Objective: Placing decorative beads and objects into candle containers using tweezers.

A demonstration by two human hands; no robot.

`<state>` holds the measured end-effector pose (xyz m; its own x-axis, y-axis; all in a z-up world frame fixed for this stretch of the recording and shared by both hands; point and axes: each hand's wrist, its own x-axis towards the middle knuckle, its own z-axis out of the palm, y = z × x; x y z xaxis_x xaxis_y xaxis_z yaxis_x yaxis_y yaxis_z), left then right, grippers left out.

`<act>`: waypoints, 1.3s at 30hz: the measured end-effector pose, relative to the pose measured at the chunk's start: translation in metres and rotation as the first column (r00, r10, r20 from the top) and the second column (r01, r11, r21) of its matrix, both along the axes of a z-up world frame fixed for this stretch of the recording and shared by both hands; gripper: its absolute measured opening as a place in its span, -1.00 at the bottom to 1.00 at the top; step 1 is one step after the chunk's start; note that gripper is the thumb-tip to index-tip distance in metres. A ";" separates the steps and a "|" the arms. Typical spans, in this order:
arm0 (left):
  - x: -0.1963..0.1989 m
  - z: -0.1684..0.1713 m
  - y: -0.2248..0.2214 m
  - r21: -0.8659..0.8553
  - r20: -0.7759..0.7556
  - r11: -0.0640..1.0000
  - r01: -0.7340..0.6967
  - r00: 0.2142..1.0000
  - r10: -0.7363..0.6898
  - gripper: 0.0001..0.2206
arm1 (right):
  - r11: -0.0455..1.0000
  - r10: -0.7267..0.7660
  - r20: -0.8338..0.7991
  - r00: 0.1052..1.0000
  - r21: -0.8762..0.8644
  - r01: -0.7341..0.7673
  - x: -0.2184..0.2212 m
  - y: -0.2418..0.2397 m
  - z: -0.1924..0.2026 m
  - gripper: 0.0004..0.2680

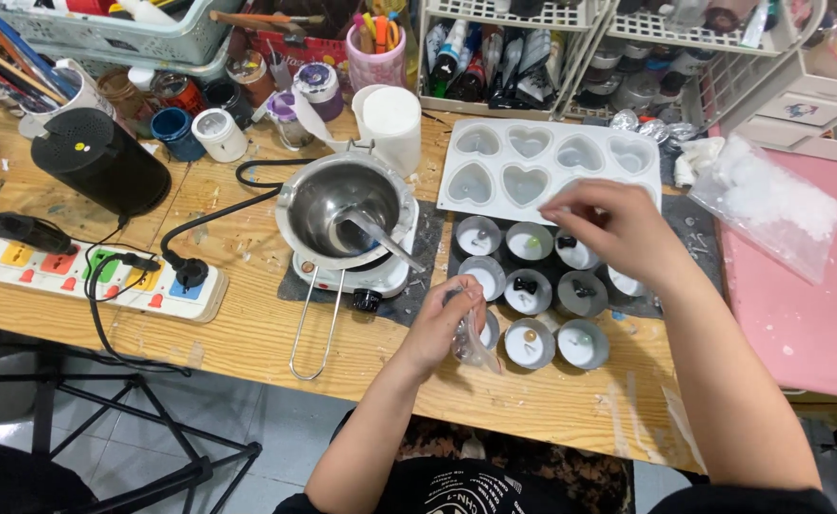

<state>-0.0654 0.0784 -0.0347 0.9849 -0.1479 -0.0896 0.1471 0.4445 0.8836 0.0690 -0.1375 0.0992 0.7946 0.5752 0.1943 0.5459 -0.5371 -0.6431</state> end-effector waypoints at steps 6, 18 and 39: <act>0.023 0.018 -0.033 0.061 -0.010 0.972 -0.228 0.973 0.228 -0.76 | 0.835 0.162 -0.316 0.935 0.548 0.041 -0.041 -0.080 -0.066 -0.87; 0.086 0.015 -0.076 0.112 0.235 0.993 -0.025 0.972 -0.002 -0.58 | 0.691 -0.032 -0.270 0.962 0.690 0.216 -0.062 -0.088 -0.081 -0.90; 0.051 0.069 -0.062 0.371 0.173 0.925 0.086 0.972 -0.160 -0.34 | 0.768 -0.145 -0.400 0.905 0.531 0.358 -0.062 -0.092 -0.070 -0.79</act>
